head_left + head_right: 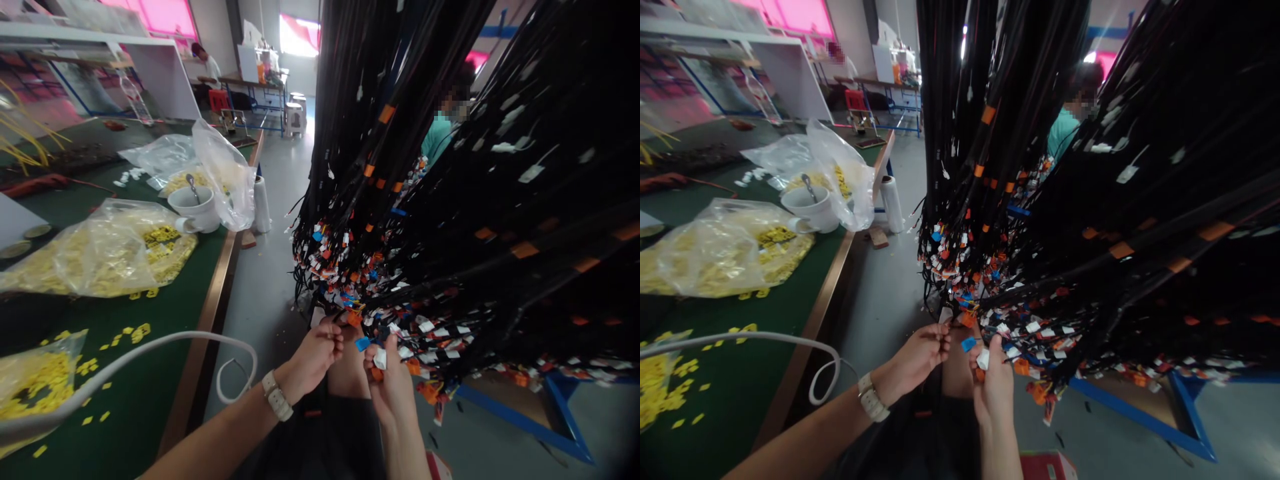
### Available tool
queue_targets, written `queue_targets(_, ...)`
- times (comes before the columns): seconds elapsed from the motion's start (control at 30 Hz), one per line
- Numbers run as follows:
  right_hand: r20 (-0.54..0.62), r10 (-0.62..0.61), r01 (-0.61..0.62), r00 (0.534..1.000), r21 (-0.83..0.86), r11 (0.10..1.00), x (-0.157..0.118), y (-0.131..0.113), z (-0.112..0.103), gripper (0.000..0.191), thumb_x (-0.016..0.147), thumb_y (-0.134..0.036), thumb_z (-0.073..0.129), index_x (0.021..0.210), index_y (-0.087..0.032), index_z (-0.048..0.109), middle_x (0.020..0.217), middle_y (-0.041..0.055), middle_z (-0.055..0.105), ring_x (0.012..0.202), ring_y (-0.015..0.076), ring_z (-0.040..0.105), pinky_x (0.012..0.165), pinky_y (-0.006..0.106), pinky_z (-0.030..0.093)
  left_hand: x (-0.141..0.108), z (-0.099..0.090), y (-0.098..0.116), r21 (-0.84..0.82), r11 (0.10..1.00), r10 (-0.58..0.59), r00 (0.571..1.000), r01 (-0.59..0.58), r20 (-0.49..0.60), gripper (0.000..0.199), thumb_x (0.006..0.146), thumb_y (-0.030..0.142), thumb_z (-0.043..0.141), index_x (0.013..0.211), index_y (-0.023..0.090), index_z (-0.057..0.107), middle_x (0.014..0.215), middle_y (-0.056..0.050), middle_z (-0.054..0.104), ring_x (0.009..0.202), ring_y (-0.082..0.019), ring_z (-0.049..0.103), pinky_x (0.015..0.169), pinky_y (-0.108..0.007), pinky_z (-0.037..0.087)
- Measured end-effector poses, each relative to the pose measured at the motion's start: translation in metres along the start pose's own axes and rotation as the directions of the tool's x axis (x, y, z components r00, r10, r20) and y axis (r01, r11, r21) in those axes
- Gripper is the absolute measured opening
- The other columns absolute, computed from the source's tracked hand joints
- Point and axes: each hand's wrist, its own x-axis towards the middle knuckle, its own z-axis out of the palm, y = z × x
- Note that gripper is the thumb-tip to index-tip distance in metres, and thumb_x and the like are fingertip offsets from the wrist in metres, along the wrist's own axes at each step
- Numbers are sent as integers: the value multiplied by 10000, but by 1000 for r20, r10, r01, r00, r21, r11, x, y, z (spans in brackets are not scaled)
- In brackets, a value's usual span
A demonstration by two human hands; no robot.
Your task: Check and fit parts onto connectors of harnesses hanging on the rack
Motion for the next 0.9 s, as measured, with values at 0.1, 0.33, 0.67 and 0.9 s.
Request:
queue_targets(0.1, -14, -31, 30, 999, -48, 998, 2, 2, -2, 379, 683, -506, 699, 718, -143, 598, 592, 0, 619, 449, 74, 465, 417, 195, 370, -1, 1, 2, -90, 996, 6, 1000, -3, 30, 208, 605, -59, 553, 722, 112, 554, 701, -18, 593, 650, -92, 581, 675, -229, 448)
queue_targets(0.33, 46, -34, 33, 998, 17, 999, 4, 1, -5, 384, 614, -469, 765, 745, -158, 582, 623, -3, 638, 421, 55, 427, 375, 173, 302, -5, 7, 9, -122, 992, -15, 998, 23, 67, 33, 775, 72, 612, 805, 83, 605, 813, -102, 674, 758, -146, 649, 764, -274, 507)
queue_targets(0.67, 29, -20, 22, 999, -45, 999, 6, 0, 4, 536, 645, -642, 646, 549, -191, 374, 419, -93, 340, 342, 24, 236, 312, 160, 168, -7, 4, 10, -136, 990, 59, 984, -35, 170, 121, 665, 7, 637, 758, 83, 625, 873, -120, 694, 882, -206, 660, 909, -356, 461)
queue_targets(0.9, 31, 5, -4, 1000, -19, 1000, 4, -4, 9, 505, 651, -568, 692, 550, -184, 381, 408, -92, 348, 340, 19, 251, 309, 145, 165, -16, 9, 14, -25, 999, -15, 970, 21, 241, 200, 748, 180, 673, 910, 65, 649, 892, -144, 690, 790, -188, 669, 770, -312, 509)
